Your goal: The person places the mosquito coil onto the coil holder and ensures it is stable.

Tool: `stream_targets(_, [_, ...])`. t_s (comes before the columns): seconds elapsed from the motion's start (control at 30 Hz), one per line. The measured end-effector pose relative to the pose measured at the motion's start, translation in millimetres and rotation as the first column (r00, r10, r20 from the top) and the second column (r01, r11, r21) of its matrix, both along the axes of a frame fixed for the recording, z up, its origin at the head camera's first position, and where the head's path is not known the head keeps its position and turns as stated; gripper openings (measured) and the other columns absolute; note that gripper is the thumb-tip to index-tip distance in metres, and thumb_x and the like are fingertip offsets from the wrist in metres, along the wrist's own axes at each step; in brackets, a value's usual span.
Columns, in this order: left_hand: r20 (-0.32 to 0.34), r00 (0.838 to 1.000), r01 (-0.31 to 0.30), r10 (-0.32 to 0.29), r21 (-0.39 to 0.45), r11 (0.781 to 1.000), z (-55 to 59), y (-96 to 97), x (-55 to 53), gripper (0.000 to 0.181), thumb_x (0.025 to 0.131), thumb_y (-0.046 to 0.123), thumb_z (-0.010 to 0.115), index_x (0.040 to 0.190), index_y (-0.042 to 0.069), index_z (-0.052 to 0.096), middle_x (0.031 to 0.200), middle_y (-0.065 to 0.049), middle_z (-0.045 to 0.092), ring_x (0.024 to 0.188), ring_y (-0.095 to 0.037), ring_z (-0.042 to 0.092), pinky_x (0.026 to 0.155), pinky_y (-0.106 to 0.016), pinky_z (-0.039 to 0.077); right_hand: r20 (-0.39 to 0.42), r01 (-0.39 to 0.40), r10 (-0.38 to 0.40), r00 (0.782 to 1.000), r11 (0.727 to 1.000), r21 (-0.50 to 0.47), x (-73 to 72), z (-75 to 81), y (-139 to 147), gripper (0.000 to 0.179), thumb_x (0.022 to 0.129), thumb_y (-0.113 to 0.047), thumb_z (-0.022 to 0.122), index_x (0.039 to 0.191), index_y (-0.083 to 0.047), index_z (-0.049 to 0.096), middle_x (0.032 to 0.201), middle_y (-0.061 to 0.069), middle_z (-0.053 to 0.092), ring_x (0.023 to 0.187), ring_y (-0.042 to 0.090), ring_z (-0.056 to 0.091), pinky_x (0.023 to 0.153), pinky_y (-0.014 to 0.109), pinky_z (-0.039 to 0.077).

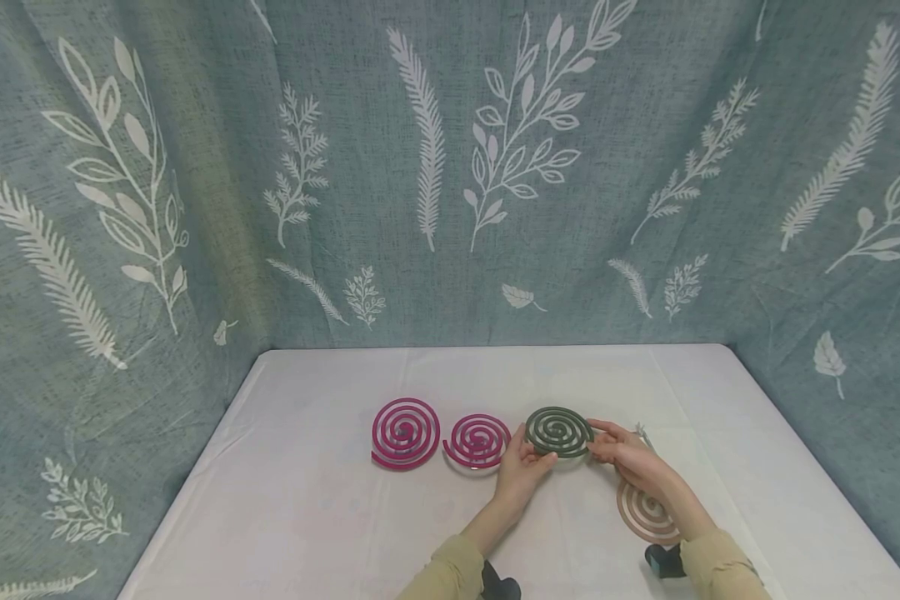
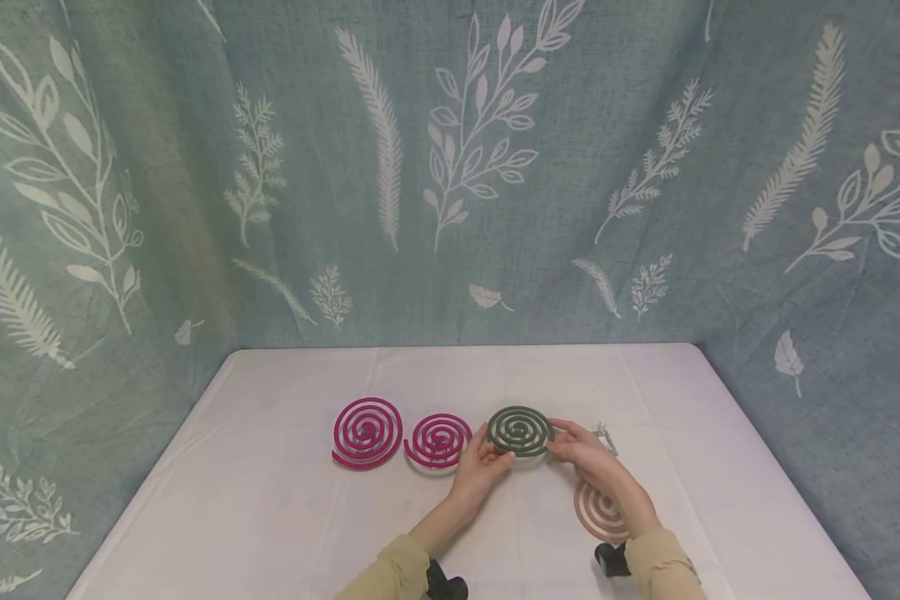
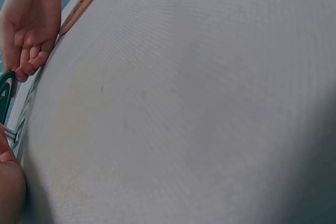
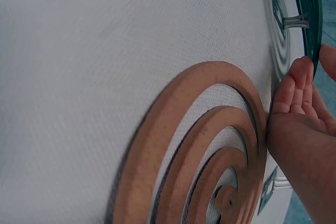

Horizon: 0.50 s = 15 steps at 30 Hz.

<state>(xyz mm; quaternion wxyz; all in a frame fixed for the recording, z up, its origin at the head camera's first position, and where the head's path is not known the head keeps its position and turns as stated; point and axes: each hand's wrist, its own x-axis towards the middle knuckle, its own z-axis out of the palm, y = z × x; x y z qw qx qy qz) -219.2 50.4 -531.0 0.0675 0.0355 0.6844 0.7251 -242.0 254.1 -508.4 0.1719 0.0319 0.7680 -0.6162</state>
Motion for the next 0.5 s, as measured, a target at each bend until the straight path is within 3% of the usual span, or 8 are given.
stream_targets(0.5, [0.011, 1.000, -0.005, 0.005, 0.004, 1.000, -1.1, 0.6, -1.3, 0.081, 0.083, 0.010, 0.070, 0.146, -0.007, 0.022, 0.092, -0.005, 0.059, 0.077, -0.003, 0.051, 0.069, -0.010, 0.046, 0.001, 0.007, -0.007, 1.000, 1.000, 0.001, -0.9, -1.0, 1.3, 0.067, 0.090, -0.014, 0.059, 0.145, 0.004, 0.025, 0.089, 0.001, 0.046, 0.078, 0.010, 0.052, 0.076, 0.022, 0.045])
